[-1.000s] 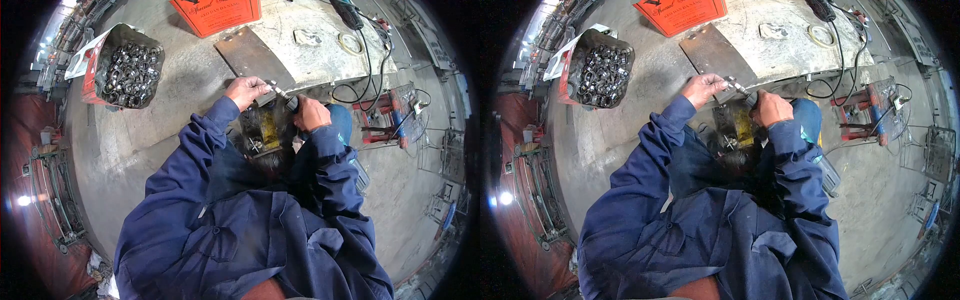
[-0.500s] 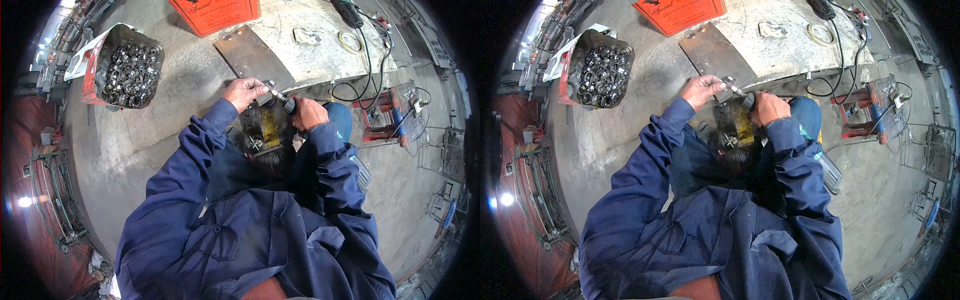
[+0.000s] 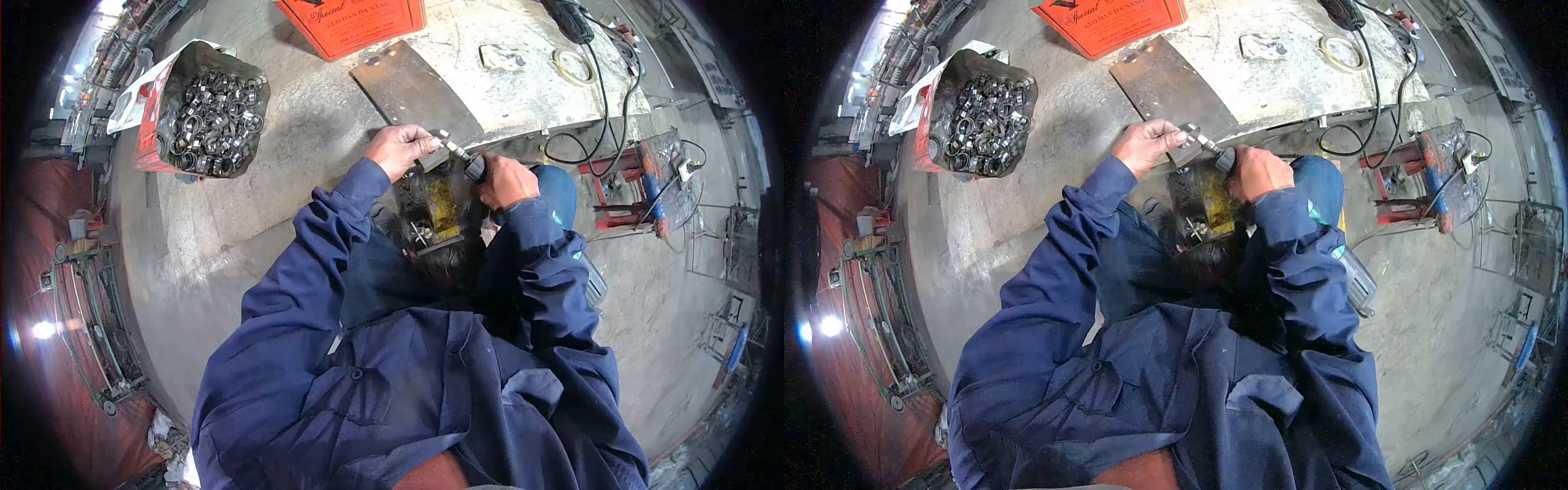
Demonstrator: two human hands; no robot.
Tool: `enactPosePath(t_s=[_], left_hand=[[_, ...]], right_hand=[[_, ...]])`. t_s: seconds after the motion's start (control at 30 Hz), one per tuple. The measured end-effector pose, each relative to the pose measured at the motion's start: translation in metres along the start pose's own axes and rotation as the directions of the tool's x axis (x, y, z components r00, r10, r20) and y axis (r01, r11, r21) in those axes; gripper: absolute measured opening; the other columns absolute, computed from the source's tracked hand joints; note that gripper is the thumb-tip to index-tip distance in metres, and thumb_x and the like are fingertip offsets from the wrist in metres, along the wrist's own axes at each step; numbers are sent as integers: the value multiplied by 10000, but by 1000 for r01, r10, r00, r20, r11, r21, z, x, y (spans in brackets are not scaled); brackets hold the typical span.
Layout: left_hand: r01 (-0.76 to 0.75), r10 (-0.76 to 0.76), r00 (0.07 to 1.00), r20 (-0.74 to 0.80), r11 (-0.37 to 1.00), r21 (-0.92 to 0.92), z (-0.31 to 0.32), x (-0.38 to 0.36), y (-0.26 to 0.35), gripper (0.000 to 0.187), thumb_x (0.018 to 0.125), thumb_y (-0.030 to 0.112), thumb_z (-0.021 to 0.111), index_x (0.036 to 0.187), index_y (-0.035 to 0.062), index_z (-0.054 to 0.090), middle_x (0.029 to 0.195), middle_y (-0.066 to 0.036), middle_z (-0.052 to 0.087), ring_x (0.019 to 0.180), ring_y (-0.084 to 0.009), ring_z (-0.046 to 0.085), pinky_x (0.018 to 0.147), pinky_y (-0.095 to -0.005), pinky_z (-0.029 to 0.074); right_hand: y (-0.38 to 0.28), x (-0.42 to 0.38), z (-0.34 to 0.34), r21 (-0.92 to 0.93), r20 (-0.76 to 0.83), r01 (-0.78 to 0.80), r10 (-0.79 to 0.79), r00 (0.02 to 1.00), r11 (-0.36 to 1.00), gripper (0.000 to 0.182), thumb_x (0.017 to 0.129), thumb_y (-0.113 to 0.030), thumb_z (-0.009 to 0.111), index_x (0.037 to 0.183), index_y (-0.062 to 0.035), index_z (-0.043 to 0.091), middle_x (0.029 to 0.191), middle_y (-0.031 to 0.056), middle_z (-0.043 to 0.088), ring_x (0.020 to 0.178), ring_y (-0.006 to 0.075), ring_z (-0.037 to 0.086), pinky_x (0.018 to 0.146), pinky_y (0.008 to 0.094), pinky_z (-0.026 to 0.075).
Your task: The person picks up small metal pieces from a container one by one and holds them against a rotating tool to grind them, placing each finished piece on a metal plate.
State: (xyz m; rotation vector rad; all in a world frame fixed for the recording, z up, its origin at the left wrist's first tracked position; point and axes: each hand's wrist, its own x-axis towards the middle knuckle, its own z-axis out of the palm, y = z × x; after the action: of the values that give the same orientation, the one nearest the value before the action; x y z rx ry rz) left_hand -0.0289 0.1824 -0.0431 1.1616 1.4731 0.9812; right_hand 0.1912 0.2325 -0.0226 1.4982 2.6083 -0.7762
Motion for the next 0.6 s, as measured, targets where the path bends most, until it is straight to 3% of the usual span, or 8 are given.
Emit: enactPosePath(t_s=[0.5,0.6], left_hand=[[-1,5,999,-34,993,117,5,-1,17,254,852,284,651,872,30,660,760,15,618,728,-63,505,686,-239,422],[-4,4,1000,-10,1000,16,6,1,7,250,852,279,651,871,30,658,764,19,619,730,-61,505,689,-235,420]], right_hand=[[-1,2,-1,-32,27,-33,34,999,999,321,671,-183,644,974,-86,602,885,182,645,874,360,610,728,451,488],[3,3,4,-37,-1,-64,64,998,997,328,664,-184,648,972,-80,600,891,181,643,887,356,608,736,449,484]])
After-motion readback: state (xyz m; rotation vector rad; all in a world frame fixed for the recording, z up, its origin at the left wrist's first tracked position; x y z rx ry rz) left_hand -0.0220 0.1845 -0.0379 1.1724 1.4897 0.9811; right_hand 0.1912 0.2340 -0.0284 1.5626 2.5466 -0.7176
